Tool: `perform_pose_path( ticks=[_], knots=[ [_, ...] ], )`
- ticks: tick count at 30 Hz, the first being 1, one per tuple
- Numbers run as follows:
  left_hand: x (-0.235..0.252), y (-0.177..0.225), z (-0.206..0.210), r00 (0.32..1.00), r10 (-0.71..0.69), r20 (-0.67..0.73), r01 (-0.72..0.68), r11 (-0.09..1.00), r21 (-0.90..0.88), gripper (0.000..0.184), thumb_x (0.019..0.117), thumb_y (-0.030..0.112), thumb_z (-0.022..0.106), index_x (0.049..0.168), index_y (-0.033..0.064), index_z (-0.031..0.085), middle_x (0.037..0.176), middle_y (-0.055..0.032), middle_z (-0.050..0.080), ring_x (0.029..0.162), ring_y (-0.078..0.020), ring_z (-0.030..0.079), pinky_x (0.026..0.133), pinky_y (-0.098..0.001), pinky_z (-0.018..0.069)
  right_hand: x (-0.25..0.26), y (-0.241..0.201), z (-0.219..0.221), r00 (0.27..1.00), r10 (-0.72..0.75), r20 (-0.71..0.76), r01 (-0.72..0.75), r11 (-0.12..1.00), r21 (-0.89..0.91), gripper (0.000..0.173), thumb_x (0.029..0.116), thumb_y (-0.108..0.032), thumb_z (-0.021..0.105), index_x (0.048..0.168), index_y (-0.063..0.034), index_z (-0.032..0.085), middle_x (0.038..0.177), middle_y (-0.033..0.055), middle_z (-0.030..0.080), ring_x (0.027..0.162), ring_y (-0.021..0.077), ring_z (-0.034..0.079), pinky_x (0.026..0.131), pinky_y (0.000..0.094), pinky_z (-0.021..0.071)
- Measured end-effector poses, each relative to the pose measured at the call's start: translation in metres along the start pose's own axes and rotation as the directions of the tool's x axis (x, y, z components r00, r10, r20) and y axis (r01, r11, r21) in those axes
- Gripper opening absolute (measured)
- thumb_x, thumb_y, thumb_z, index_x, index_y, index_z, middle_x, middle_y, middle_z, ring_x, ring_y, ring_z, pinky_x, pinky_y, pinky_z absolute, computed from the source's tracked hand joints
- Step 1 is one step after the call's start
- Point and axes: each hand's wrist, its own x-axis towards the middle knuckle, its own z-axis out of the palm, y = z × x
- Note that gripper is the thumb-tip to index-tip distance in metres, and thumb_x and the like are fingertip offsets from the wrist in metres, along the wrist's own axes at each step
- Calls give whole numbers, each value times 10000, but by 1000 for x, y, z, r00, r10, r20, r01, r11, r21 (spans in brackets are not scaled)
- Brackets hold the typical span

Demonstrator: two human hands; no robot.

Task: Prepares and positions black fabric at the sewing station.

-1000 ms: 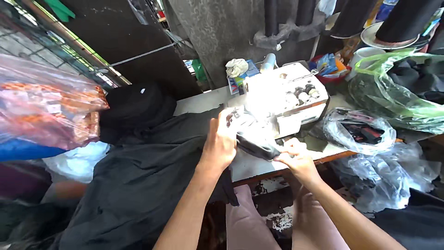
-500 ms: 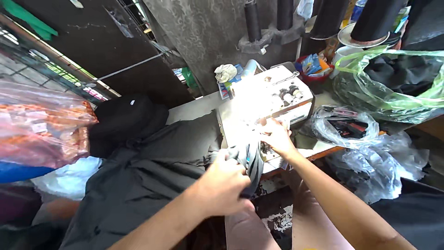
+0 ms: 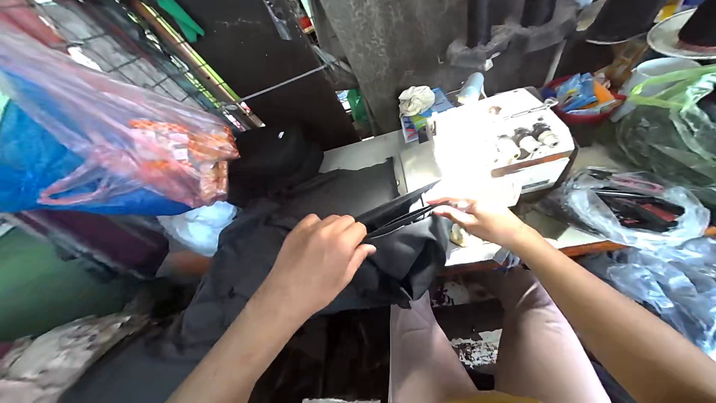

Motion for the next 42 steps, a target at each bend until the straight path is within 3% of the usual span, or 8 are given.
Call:
perform_pose_path(
  ticks=[4, 9, 16, 27, 29, 33, 38, 42],
  knots=[
    [-6, 11, 5, 997, 56, -54, -55, 998, 18, 310, 995, 306, 576, 854, 66, 714, 735, -81, 644, 683, -259, 663, 603, -416, 494, 23, -17, 9, 983, -117, 141, 114, 993, 29, 132, 956, -155, 686, 998, -120, 806, 982, 41, 723, 984, 155, 669, 873, 364, 544],
    [-19, 14, 8, 995, 90, -49, -89, 996, 26, 315, 1038, 252, 494, 889, 88, 719, 796, -63, 677, 746, -240, 680, 682, -408, 510, 46, -20, 12, 940, -131, 314, 184, 972, -145, 90, 922, -200, 734, 912, -190, 823, 870, 6, 715, 1006, 259, 600, 889, 515, 406],
    [-35, 2, 30, 995, -91, -44, 74, 955, -289, 408, 1040, 408, 499, 917, 100, 737, 812, -43, 680, 777, -209, 682, 679, -399, 545, 39, -6, -7, 852, -152, 500, 88, 985, 150, 216, 992, -200, 642, 932, -42, 776, 854, 25, 703, 817, 67, 629, 782, 309, 510],
    [-21, 11, 27, 959, -174, -224, -55, 661, -748, 270, 1005, 248, 606, 846, 76, 741, 768, 68, 648, 757, 82, 566, 684, -90, 453, 16, -44, 20, 925, -311, 216, 238, 921, 309, 172, 965, -225, 675, 930, -85, 770, 882, -35, 690, 988, 78, 565, 939, 300, 394],
    [-15, 18, 27, 922, -267, -282, -17, 697, -716, 280, 949, 356, 663, 887, 100, 758, 796, 71, 663, 787, 55, 603, 706, -138, 507, 9, -51, 15, 953, -287, 100, 233, 903, 362, 156, 968, -212, 676, 918, -91, 761, 896, -52, 687, 1002, 53, 579, 964, 286, 407],
    [13, 73, 64, 909, -396, -130, 279, 810, -517, 854, 589, 820, 737, 1142, 169, 741, 1041, -47, 737, 1067, -371, 619, 874, -644, 446, -27, -48, -10, 977, -85, -195, 176, 837, 518, 122, 960, -226, 695, 921, -134, 764, 1068, -43, 645, 1041, 43, 605, 860, 214, 548],
    [34, 94, 171, 866, -402, -297, 296, 891, -345, 584, 649, 175, 793, 1216, 77, 690, 1167, -225, 680, 1141, -531, 582, 884, -706, 436, -111, -38, -15, 931, 110, -347, 30, 926, 376, 159, 956, -447, 692, 960, -310, 773, 1127, -144, 621, 1137, 9, 528, 963, 212, 446],
    [29, 64, 177, 875, -212, -436, 100, 959, -265, 337, 784, 45, 667, 1119, 73, 689, 1067, -188, 696, 1055, -450, 645, 806, -550, 553, -167, -26, 14, 890, 311, -333, -188, 916, 353, 151, 933, -476, 701, 960, -351, 783, 1076, -148, 614, 1121, 16, 519, 1005, 244, 407]
  ],
)
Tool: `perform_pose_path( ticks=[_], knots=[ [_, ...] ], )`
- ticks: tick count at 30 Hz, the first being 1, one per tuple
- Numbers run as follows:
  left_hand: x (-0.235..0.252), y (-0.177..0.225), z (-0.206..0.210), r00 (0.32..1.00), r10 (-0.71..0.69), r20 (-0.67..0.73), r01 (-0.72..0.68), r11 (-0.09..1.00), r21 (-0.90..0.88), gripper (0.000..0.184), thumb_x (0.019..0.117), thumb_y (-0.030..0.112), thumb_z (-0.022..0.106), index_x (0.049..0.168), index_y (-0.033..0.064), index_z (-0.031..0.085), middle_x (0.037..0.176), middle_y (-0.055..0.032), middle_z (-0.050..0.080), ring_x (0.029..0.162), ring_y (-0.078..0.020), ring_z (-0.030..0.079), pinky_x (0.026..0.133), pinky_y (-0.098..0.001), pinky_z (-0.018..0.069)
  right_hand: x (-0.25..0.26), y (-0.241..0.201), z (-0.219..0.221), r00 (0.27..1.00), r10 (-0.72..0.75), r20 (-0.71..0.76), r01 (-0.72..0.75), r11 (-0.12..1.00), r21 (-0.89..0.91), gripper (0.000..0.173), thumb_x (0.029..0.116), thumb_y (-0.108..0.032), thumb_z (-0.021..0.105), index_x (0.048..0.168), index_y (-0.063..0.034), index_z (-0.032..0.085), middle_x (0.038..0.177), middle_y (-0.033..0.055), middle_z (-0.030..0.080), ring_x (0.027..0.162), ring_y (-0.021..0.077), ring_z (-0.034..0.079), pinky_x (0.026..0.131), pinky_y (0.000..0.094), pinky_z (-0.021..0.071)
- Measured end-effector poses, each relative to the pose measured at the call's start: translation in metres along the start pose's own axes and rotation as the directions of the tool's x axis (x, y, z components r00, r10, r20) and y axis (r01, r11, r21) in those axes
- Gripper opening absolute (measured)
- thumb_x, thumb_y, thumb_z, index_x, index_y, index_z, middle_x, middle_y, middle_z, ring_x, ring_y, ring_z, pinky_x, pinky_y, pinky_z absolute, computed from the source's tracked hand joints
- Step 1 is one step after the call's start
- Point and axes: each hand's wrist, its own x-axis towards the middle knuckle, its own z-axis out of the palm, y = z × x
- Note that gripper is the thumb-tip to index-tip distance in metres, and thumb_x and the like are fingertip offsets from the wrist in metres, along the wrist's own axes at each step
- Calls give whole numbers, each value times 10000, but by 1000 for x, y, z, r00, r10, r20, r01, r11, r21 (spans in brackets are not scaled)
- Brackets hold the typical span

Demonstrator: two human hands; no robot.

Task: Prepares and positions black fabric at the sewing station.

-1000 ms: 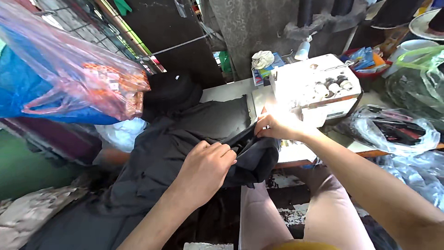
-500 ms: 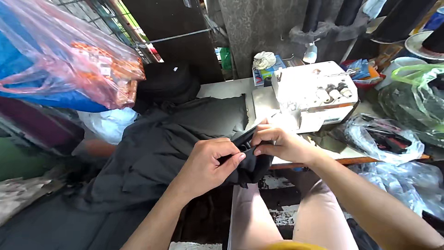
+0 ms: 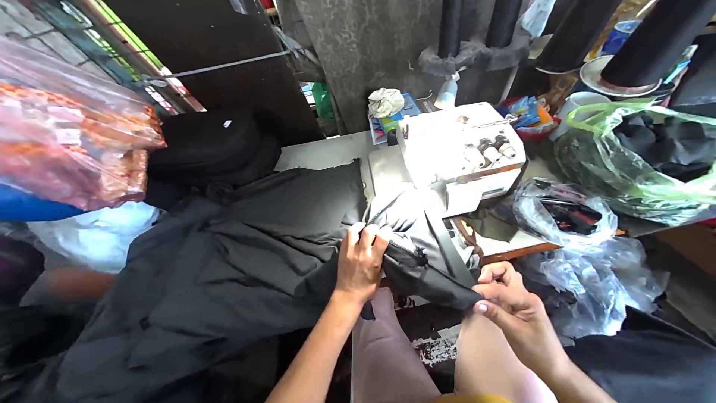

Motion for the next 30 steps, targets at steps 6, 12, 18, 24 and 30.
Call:
perform_pose_path(
  ticks=[6, 12, 18, 24, 30],
  knots=[
    [35, -17, -21, 991, 115, 62, -122, 986, 118, 358, 802, -23, 674, 1130, 111, 726, 1045, -183, 689, 1040, -438, 647, 767, -523, 556, 18, 32, 18, 994, 64, -94, -74, 991, -111, 150, 902, -388, 717, 906, -267, 805, 1032, -74, 620, 1107, 84, 522, 1005, 361, 385],
    [75, -40, -35, 966, 206, 157, -224, 969, 107, 460, 764, -81, 734, 1206, 39, 701, 1114, -246, 657, 1141, -471, 616, 888, -567, 548, 81, 44, 37, 989, 96, -109, -110, 986, -126, 157, 894, -256, 712, 932, -146, 818, 1063, 47, 646, 1145, 234, 527, 1015, 479, 385],
    [112, -33, -116, 858, 31, 512, -173, 957, 232, 538, 772, 532, 842, 1101, 115, 758, 949, -152, 715, 1017, -417, 660, 922, -647, 491, 146, 42, 41, 936, 351, -31, -348, 909, -230, 354, 881, -364, 768, 1035, -46, 747, 1193, 169, 645, 1263, 415, 464, 1022, 683, 316],
    [83, -22, -154, 899, 238, 368, -200, 970, -140, 437, 1008, 456, 539, 769, 138, 721, 687, 19, 640, 956, -217, 639, 1037, -435, 424, 159, 31, 32, 965, 237, 110, -170, 889, -424, 282, 920, -305, 750, 1021, -42, 769, 1153, 179, 648, 1217, 413, 522, 1001, 725, 314],
    [65, -17, -149, 867, 357, 347, -175, 872, -458, 357, 1045, 331, 546, 794, 119, 687, 870, 28, 717, 1027, -70, 690, 1179, -386, 404, 151, 3, 41, 921, -178, 347, 215, 974, -71, 84, 904, -134, 740, 933, -88, 804, 929, 15, 752, 927, 71, 677, 896, 350, 531]
  ],
)
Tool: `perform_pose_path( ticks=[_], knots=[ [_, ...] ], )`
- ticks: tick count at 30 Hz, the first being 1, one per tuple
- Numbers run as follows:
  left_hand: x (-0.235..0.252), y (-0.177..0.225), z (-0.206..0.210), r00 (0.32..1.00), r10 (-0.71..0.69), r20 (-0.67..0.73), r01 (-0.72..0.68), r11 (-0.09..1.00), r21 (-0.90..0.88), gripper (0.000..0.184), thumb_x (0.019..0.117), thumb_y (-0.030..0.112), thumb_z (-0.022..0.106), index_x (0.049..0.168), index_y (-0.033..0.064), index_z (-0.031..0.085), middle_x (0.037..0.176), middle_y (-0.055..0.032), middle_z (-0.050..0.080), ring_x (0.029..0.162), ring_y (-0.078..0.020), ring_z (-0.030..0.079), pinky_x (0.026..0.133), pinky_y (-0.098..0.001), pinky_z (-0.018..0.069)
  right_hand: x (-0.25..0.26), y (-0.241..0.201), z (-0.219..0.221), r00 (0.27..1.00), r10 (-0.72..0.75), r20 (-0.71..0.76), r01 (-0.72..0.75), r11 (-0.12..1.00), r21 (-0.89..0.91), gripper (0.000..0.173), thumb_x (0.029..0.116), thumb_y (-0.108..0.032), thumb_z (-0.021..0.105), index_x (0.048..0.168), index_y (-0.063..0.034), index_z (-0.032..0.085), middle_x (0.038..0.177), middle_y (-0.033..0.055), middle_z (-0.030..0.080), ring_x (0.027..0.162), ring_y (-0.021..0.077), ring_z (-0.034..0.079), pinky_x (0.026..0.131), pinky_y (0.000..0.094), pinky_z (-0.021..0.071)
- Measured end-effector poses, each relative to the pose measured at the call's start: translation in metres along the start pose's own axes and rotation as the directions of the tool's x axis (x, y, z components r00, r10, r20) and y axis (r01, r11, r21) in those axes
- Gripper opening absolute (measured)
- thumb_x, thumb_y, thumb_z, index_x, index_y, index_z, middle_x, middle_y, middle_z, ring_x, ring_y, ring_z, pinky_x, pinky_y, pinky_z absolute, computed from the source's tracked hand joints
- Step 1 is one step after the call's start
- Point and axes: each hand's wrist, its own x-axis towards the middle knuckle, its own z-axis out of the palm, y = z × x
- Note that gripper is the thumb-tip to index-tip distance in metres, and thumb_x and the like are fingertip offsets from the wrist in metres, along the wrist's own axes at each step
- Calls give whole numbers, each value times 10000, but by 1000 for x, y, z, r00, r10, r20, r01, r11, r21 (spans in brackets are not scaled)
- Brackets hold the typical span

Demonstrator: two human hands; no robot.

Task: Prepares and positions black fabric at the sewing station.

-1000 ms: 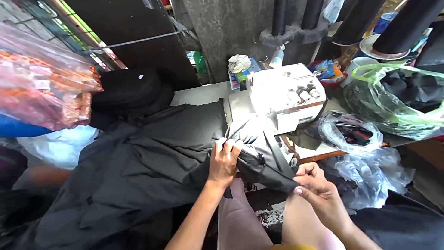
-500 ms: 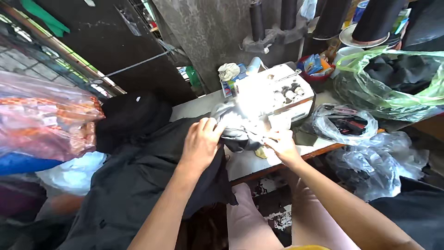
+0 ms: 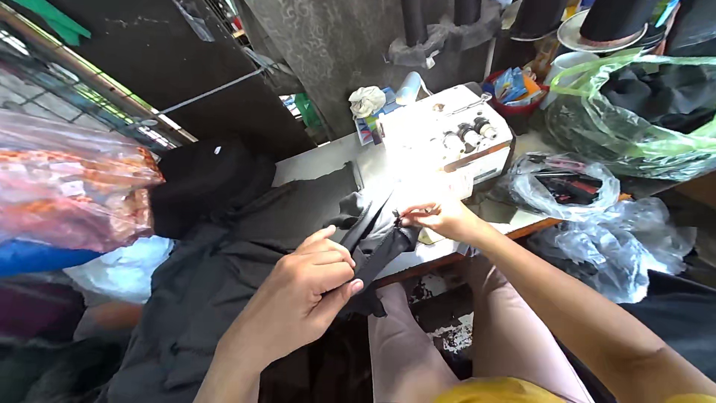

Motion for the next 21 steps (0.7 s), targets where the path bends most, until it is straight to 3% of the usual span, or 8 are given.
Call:
perform_pose_path(
  ticks=[3, 8, 12, 13, 15, 17, 19, 21],
  knots=[
    [2, -1, 1, 1000, 26, 1, -26, 1000, -12, 364, 1054, 328, 523, 793, 129, 680, 801, 32, 689, 896, -54, 684, 1133, -363, 431, -1, -20, 10, 985, -154, 70, 151, 987, 58, 119, 933, -134, 708, 986, -89, 804, 1027, 50, 715, 993, 74, 645, 891, 252, 530],
    [8, 7, 11, 975, -104, -195, 125, 987, 98, 355, 1026, 362, 543, 823, 133, 722, 692, 12, 622, 708, -84, 590, 854, -338, 437, -11, -21, 20, 967, -208, -149, 192, 975, -113, 109, 921, -236, 735, 931, -156, 808, 965, 13, 678, 1033, 176, 592, 946, 463, 421],
    [43, 21, 84, 890, -351, -292, 409, 897, 168, 725, 728, 759, 701, 1173, 187, 742, 1033, -84, 725, 998, -309, 665, 893, -626, 454, -39, -33, 10, 924, 44, -379, -17, 997, 73, 85, 918, -220, 733, 910, -168, 800, 974, -55, 636, 1048, 75, 568, 959, 312, 462],
    [51, 14, 113, 881, -387, -272, 441, 880, 176, 780, 674, 732, 751, 1254, 211, 723, 1144, -128, 713, 1112, -395, 636, 941, -713, 408, -49, -34, 8, 906, 110, -409, -80, 993, 91, 106, 918, -246, 724, 910, -173, 801, 982, -56, 621, 1041, 65, 563, 937, 280, 478],
    [50, -19, 162, 862, -366, -351, 449, 873, 193, 518, 779, 420, 771, 1239, 185, 737, 1208, -201, 694, 1177, -485, 606, 978, -786, 344, -70, -30, 5, 885, 171, -434, -154, 985, 72, 151, 920, -310, 716, 913, -181, 795, 997, -54, 599, 1043, 65, 535, 937, 287, 437],
    [43, -53, 179, 853, -227, -471, 371, 897, 240, 334, 827, 179, 677, 1144, 187, 785, 1091, -192, 719, 1079, -453, 643, 932, -699, 413, -89, -24, 8, 886, 194, -422, -185, 981, 61, 170, 923, -336, 719, 915, -183, 792, 998, -56, 583, 1044, 45, 516, 950, 268, 402],
    [41, -63, 167, 876, -123, -466, 274, 922, 272, 286, 826, 170, 673, 1081, 190, 801, 1006, -153, 724, 988, -387, 675, 845, -589, 501, -101, -19, 9, 885, 205, -418, -194, 979, 69, 146, 923, -315, 720, 914, -186, 789, 989, -62, 550, 1001, -11, 516, 888, 150, 437],
    [41, -60, 149, 904, -76, -422, 217, 930, 298, 217, 851, 174, 677, 1025, 183, 806, 958, -145, 706, 958, -365, 663, 837, -547, 501, -103, -18, 7, 889, 193, -416, -183, 981, 64, 136, 925, -320, 725, 919, -201, 791, 983, -73, 547, 1009, -10, 503, 920, 183, 403]
  ],
)
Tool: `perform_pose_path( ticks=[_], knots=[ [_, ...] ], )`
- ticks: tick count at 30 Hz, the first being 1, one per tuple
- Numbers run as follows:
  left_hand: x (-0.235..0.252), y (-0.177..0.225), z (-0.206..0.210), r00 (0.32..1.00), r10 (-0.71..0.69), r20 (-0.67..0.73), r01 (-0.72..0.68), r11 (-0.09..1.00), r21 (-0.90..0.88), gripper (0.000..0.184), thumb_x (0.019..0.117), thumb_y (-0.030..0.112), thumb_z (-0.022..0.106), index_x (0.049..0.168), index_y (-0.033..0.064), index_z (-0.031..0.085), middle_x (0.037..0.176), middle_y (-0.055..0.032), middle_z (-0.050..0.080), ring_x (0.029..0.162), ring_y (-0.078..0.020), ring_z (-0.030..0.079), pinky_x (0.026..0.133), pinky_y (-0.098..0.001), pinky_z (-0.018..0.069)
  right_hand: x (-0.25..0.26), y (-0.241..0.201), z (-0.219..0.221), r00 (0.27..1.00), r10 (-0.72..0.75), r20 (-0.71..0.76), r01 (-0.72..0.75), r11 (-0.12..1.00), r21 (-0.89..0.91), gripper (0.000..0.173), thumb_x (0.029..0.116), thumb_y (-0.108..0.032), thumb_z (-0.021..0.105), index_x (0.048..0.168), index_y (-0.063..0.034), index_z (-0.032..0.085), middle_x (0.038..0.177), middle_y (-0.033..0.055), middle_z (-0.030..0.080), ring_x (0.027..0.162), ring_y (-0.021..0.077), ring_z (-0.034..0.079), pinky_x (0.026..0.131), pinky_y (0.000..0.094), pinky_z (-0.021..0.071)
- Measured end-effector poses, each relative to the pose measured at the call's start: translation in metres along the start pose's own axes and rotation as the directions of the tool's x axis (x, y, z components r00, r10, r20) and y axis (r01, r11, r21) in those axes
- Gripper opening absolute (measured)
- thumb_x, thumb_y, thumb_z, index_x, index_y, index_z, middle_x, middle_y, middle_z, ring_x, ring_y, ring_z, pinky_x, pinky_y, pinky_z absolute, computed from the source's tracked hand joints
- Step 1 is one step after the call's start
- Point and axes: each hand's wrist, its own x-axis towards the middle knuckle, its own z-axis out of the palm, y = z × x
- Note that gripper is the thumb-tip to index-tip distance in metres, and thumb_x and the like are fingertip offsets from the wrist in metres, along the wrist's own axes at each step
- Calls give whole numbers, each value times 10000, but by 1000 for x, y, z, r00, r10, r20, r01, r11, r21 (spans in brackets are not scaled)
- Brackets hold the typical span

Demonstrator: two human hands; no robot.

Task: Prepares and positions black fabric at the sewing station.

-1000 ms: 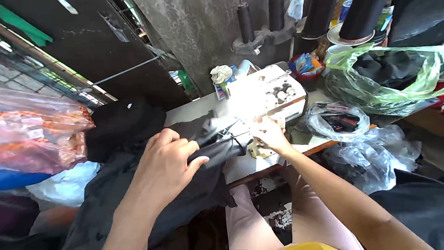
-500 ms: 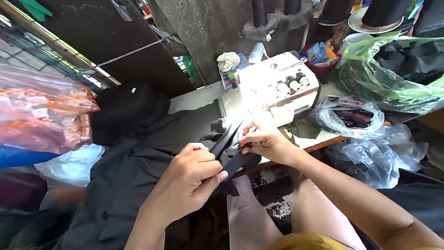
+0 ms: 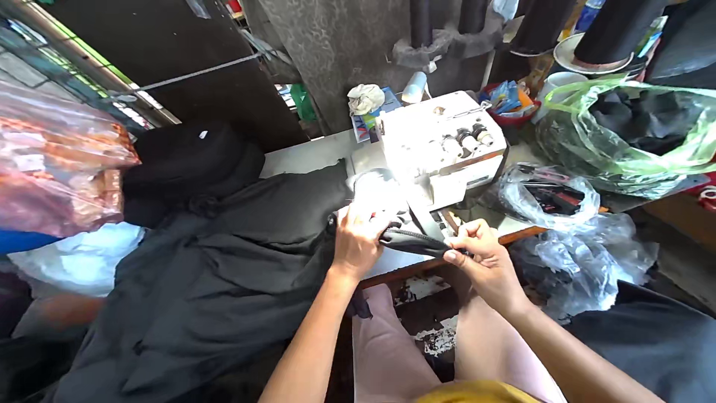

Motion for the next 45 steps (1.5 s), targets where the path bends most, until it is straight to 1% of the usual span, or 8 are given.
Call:
perform_pose_path(
  ticks=[4, 11, 19, 22, 28, 32, 36, 45],
  knots=[
    [13, -5, -21, 986, 112, 125, -113, 994, -2, 300, 877, 131, 672, 1095, 292, 801, 902, -116, 665, 901, -326, 638, 809, -510, 476, 4, -1, 1, 999, -36, 14, 37, 998, -58, 142, 925, -355, 716, 919, -238, 796, 977, -87, 552, 1037, 16, 492, 999, 306, 340],
    [33, -7, -27, 983, 52, 175, -68, 994, 84, 83, 767, 69, 699, 811, 102, 762, 883, -146, 666, 931, -393, 635, 777, -562, 482, 18, 28, 17, 999, 29, -21, -32, 986, -165, 179, 921, -331, 708, 959, -198, 822, 992, -5, 622, 1074, 176, 535, 970, 431, 389],
    [66, -20, -54, 957, -32, 287, -20, 984, 178, 395, 719, 326, 885, 1033, 110, 782, 997, -186, 621, 981, -424, 586, 779, -570, 474, 89, 43, 43, 978, 210, 13, -202, 954, -220, 232, 895, -300, 767, 964, -79, 786, 1119, 137, 643, 1244, 412, 467, 1002, 702, 305],
    [67, -4, -70, 959, 24, 284, -57, 993, 108, 408, 852, 512, 718, 949, 123, 796, 819, -94, 631, 857, -331, 594, 751, -506, 449, 98, 43, 44, 980, 198, 34, -180, 940, -290, 223, 891, -304, 775, 1006, -115, 800, 1091, 108, 646, 1238, 396, 466, 981, 691, 306],
    [50, 51, -56, 952, 191, 237, -151, 973, -176, 277, 979, 306, 615, 784, 131, 701, 771, -35, 647, 828, -221, 637, 904, -504, 387, 79, 61, 36, 994, -104, 33, 109, 974, -200, 99, 880, -214, 739, 923, -171, 817, 1112, 73, 627, 1244, 334, 469, 999, 638, 335],
    [36, 40, -25, 968, 152, 202, -111, 973, -200, 234, 888, 329, 737, 962, 108, 741, 891, -79, 684, 864, -239, 664, 826, -403, 546, 60, 64, 35, 986, -166, -10, 163, 976, -147, 111, 874, -170, 745, 931, -210, 832, 1013, 13, 672, 1132, 226, 545, 983, 552, 351],
    [24, 23, -7, 952, 77, 296, -79, 997, -5, 573, 750, 212, 820, 1293, 96, 681, 1245, -153, 692, 1164, -363, 656, 987, -551, 523, 58, 64, 39, 992, -116, -48, 109, 986, -128, 131, 877, -185, 744, 934, -254, 841, 969, -30, 677, 1111, 194, 533, 982, 509, 337],
    [31, 30, -8, 933, -41, 358, 7, 995, 95, 410, 860, -24, 638, 1237, 108, 734, 1255, -125, 707, 1184, -359, 653, 968, -574, 515, 67, 65, 49, 993, -59, -99, 45, 988, -145, 77, 860, -212, 759, 878, -196, 832, 999, 0, 668, 1180, 264, 495, 988, 560, 321]
  ],
)
